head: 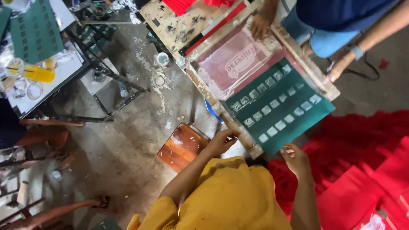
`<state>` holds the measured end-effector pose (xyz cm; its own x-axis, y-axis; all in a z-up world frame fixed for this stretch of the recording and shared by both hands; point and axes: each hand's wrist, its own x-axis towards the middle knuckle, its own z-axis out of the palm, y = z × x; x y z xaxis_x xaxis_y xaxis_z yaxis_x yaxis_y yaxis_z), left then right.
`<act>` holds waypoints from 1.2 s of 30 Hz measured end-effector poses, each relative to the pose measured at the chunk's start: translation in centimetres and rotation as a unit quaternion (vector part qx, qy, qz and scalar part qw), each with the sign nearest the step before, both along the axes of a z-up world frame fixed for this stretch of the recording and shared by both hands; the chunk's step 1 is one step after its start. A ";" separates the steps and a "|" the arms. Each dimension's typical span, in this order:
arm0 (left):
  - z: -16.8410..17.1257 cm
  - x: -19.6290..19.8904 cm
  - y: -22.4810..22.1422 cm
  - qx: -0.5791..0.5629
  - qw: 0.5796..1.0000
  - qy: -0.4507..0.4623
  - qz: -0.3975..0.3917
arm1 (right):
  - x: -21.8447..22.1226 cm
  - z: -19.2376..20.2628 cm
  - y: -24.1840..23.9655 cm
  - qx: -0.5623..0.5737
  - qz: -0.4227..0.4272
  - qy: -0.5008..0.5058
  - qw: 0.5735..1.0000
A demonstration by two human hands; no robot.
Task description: Applying ink to reusable bags using a screen printing setup.
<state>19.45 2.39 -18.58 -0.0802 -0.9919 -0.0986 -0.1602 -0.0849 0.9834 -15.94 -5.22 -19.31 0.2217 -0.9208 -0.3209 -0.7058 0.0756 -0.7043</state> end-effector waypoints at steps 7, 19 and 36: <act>2.6 -5.2 -4.6 0.013 0.996 -0.038 0.085 | -7.0 -0.5 -9.8 0.013 -0.033 -0.034 0.999; 5.5 -10.9 -5.3 0.086 0.982 -0.065 0.156 | -20.5 -20.4 -21.0 -0.044 -0.211 -0.323 0.922; 8.8 -1.3 0.7 -0.087 0.951 0.001 0.297 | 3.1 -13.9 -24.6 -0.187 -0.012 0.164 0.968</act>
<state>18.14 3.13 -9.78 0.4984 -0.8640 0.0714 -0.1335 0.0049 0.9910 -12.80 -29.81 -33.24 0.1424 -0.9897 -0.0134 -0.8973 -0.1234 -0.4238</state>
